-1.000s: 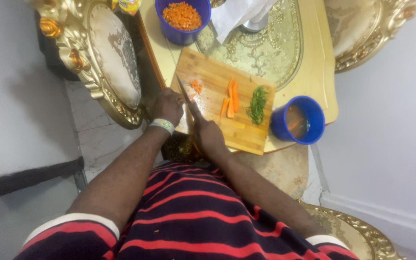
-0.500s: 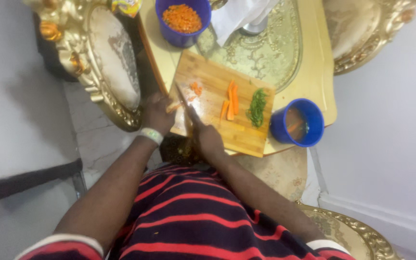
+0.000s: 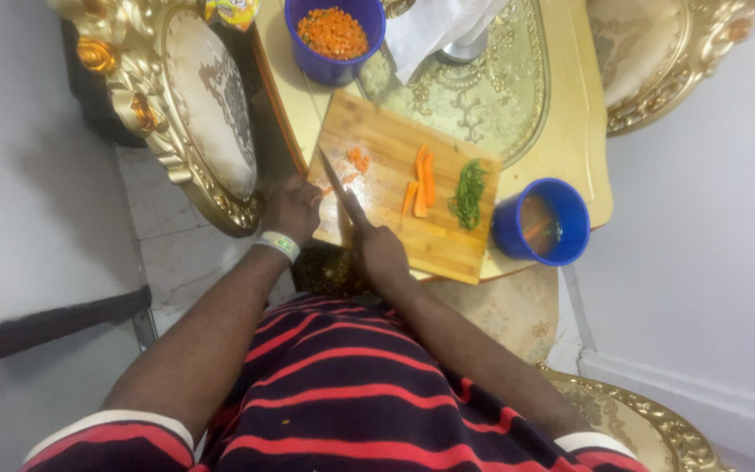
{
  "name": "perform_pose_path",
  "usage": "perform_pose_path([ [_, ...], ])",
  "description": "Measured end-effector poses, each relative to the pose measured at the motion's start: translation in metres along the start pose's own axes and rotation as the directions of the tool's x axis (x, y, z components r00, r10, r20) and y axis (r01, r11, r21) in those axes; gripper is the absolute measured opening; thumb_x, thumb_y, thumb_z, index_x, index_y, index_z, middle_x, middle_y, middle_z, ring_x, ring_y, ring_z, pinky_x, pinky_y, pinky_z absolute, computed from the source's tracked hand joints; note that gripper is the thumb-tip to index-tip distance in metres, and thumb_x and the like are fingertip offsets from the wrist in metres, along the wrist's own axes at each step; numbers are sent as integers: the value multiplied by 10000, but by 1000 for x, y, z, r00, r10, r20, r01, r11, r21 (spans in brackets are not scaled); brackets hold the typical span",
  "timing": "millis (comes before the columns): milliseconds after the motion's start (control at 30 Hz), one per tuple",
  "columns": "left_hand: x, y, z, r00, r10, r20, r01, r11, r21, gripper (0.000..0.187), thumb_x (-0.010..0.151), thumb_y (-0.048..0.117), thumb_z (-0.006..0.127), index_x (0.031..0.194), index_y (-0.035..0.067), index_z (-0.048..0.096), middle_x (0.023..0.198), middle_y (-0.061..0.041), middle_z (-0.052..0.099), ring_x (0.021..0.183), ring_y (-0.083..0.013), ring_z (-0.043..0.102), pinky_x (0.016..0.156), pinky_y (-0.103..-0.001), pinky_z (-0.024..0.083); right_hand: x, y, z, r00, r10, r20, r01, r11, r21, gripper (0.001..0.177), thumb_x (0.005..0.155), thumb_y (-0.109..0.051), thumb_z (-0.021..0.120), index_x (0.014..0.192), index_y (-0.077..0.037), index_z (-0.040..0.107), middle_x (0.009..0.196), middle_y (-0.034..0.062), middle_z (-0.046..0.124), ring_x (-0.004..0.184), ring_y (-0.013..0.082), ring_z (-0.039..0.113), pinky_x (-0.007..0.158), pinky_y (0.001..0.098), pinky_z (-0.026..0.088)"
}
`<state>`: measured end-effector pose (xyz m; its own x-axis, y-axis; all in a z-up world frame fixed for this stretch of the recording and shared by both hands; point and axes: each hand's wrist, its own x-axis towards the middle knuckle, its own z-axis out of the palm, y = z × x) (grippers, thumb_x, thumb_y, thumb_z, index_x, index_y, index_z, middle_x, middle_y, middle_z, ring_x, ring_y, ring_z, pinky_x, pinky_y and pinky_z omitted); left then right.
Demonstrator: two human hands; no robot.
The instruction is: The person chops a carrot into small pieces on a wooden cutting board using a knife, while other bowls of chopped vegetables sit on the table nearby.
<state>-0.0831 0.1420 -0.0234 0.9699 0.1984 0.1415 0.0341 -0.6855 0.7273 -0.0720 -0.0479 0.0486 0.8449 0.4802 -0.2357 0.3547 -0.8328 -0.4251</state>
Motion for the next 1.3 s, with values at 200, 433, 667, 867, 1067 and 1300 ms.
perform_pose_path([
  [200,3,3,-3,999,-3,36,2,999,42,186,948,159,615,853,76,752,911,-162,661,907,-337,637,888,-492,508,0,-3,-2,998,50,38,-47,996,-72,753,1000,-184,545,1643,-301,172,740,280,678,652,480,655,632,601,509],
  [433,4,15,-9,996,-77,51,76,997,24,141,934,146,638,881,59,737,949,-161,659,938,-329,643,891,-488,515,4,-8,-11,998,53,44,-49,995,-87,743,1008,-194,516,1646,-264,142,747,257,695,662,457,673,636,585,515],
  [667,2,11,-4,999,-52,-4,52,999,15,156,913,134,653,963,70,786,989,-160,684,959,-320,653,894,-496,506,12,-17,-11,994,84,71,-77,993,-94,786,957,-145,503,1651,-299,168,760,250,703,677,426,696,649,557,541],
  [867,5,10,2,998,-50,-30,50,999,2,211,957,142,620,1022,144,820,970,-156,685,942,-310,649,836,-482,529,14,-11,-14,997,58,53,-52,992,-112,784,963,-168,526,1643,-256,145,759,248,696,663,453,676,630,575,522],
  [1067,12,13,5,998,-57,36,54,995,88,235,934,93,601,988,163,819,887,-119,685,915,-296,647,823,-502,497,4,-16,-10,999,28,36,-23,993,-116,781,958,-165,510,1648,-256,155,752,264,692,669,462,676,634,588,520],
  [1300,12,8,4,999,-12,-47,13,999,33,150,925,212,683,924,102,785,912,-150,664,932,-338,638,844,-492,500,9,-12,-11,996,85,27,-84,995,-51,697,1009,-163,472,1642,-296,211,781,288,690,703,481,675,679,599,517],
])
